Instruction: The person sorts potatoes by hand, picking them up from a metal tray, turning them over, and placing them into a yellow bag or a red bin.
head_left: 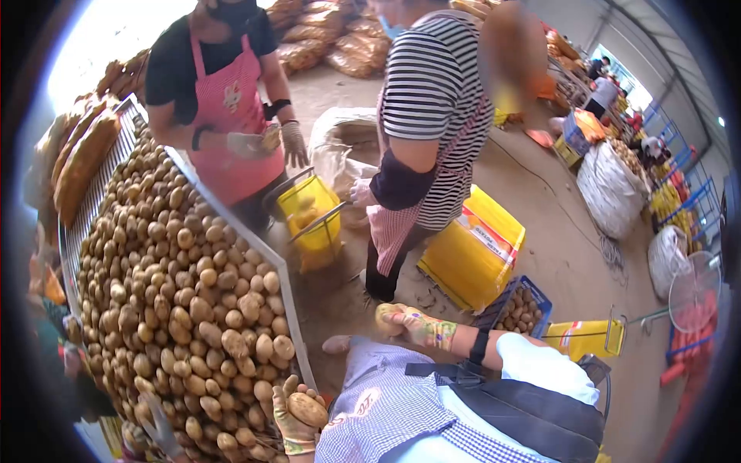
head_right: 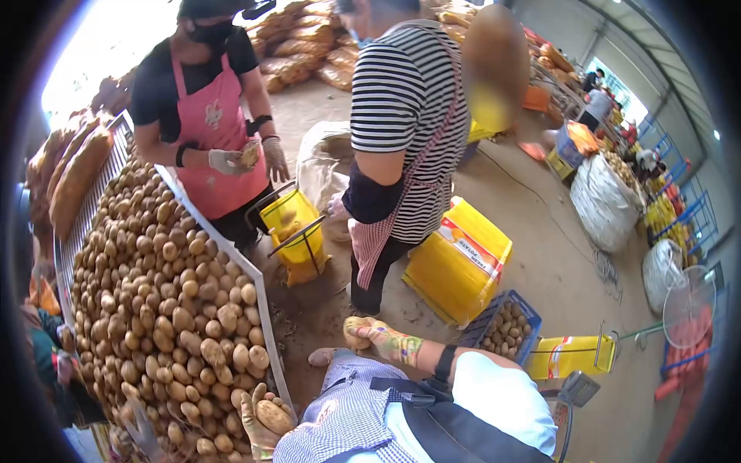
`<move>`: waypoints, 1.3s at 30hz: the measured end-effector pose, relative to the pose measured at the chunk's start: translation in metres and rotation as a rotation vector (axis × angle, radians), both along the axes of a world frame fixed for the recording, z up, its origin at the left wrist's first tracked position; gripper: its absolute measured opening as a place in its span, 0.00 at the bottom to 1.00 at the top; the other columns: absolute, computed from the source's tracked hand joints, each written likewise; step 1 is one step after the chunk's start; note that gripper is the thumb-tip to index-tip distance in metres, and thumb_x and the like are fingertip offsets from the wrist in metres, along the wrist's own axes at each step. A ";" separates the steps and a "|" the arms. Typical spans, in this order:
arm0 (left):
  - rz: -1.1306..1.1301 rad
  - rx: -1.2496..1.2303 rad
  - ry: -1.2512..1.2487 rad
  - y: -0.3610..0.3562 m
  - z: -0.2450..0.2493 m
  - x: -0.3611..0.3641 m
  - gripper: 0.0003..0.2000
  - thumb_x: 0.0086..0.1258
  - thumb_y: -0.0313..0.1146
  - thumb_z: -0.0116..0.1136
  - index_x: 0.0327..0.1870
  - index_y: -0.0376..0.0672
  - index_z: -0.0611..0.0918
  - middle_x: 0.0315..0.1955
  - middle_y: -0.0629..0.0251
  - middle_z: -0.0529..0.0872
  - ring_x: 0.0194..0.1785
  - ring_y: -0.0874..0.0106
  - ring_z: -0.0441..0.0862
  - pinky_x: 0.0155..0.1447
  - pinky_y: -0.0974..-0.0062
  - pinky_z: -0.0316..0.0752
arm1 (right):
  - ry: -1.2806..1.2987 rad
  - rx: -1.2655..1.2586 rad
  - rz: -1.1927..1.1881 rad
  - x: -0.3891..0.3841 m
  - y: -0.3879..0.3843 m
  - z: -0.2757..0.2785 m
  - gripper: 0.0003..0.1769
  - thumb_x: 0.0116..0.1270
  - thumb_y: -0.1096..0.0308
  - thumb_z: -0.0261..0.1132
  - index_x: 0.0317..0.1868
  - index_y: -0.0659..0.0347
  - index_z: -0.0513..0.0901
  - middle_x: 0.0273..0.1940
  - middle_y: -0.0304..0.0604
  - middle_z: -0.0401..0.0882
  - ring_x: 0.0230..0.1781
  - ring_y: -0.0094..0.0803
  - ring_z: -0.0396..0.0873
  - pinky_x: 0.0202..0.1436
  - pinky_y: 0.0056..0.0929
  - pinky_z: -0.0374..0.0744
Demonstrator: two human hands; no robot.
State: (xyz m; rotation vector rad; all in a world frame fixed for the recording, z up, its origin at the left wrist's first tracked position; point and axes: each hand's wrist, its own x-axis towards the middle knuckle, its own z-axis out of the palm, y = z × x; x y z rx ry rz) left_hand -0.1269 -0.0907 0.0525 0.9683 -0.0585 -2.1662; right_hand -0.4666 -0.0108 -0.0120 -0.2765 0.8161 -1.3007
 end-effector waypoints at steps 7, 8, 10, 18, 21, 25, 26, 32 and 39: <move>-0.101 0.076 0.248 -0.012 0.000 -0.019 0.19 0.70 0.39 0.60 0.59 0.41 0.80 0.49 0.55 0.85 0.53 0.55 0.83 0.61 0.49 0.77 | 0.046 0.403 -0.269 -0.005 0.014 0.002 0.10 0.72 0.66 0.62 0.51 0.57 0.76 0.42 0.40 0.78 0.45 0.34 0.79 0.44 0.29 0.82; -0.091 0.051 0.257 -0.010 -0.001 -0.022 0.20 0.68 0.38 0.60 0.59 0.41 0.80 0.48 0.54 0.85 0.53 0.55 0.83 0.60 0.50 0.78 | 0.055 0.328 -0.167 -0.006 0.007 -0.001 0.10 0.72 0.65 0.63 0.49 0.58 0.77 0.41 0.40 0.77 0.43 0.33 0.79 0.42 0.28 0.81; -0.072 0.045 0.142 -0.008 0.004 -0.026 0.16 0.71 0.41 0.59 0.54 0.42 0.82 0.44 0.59 0.86 0.50 0.59 0.84 0.56 0.55 0.81 | 0.037 0.283 -0.033 -0.005 -0.020 -0.016 0.12 0.70 0.60 0.64 0.46 0.58 0.77 0.39 0.40 0.76 0.41 0.30 0.77 0.40 0.26 0.80; 0.185 0.164 0.063 -0.002 -0.006 -0.018 0.15 0.71 0.40 0.58 0.53 0.42 0.80 0.42 0.60 0.84 0.47 0.61 0.83 0.53 0.55 0.82 | 0.001 -0.297 0.082 0.052 -0.184 0.056 0.38 0.59 0.58 0.73 0.68 0.53 0.67 0.56 0.42 0.76 0.54 0.36 0.80 0.53 0.35 0.83; 0.249 0.180 0.019 -0.001 -0.002 -0.017 0.15 0.72 0.40 0.57 0.53 0.42 0.79 0.42 0.61 0.82 0.47 0.63 0.82 0.52 0.56 0.82 | -0.021 -0.296 0.083 0.062 -0.225 0.057 0.37 0.59 0.58 0.73 0.66 0.53 0.67 0.54 0.38 0.76 0.52 0.32 0.79 0.52 0.33 0.82; 0.330 0.191 0.046 0.000 -0.009 -0.010 0.15 0.72 0.41 0.57 0.52 0.42 0.79 0.43 0.62 0.83 0.49 0.63 0.81 0.53 0.57 0.81 | -0.059 -0.120 -0.028 0.060 -0.239 0.034 0.28 0.65 0.60 0.67 0.64 0.51 0.71 0.52 0.35 0.77 0.48 0.27 0.79 0.49 0.31 0.82; 0.344 0.195 0.049 0.001 -0.011 -0.007 0.15 0.72 0.41 0.57 0.52 0.42 0.79 0.43 0.62 0.83 0.49 0.63 0.81 0.53 0.57 0.81 | -0.080 -0.053 -0.106 0.055 -0.240 0.026 0.24 0.68 0.62 0.65 0.63 0.50 0.72 0.51 0.35 0.78 0.48 0.28 0.79 0.49 0.32 0.82; 0.374 0.199 0.071 -0.009 -0.014 0.000 0.15 0.70 0.43 0.57 0.51 0.44 0.81 0.44 0.63 0.84 0.48 0.62 0.82 0.53 0.58 0.81 | 0.046 0.218 -0.530 0.017 -0.243 -0.017 0.14 0.70 0.68 0.64 0.54 0.44 0.79 0.44 0.34 0.80 0.41 0.35 0.81 0.42 0.36 0.86; 0.329 0.259 0.058 -0.037 -0.012 -0.012 0.15 0.70 0.43 0.57 0.51 0.43 0.81 0.44 0.63 0.84 0.48 0.62 0.82 0.53 0.57 0.81 | -0.212 -0.055 -0.318 0.045 -0.307 -0.049 0.08 0.72 0.59 0.63 0.45 0.50 0.79 0.35 0.36 0.78 0.32 0.34 0.79 0.35 0.30 0.84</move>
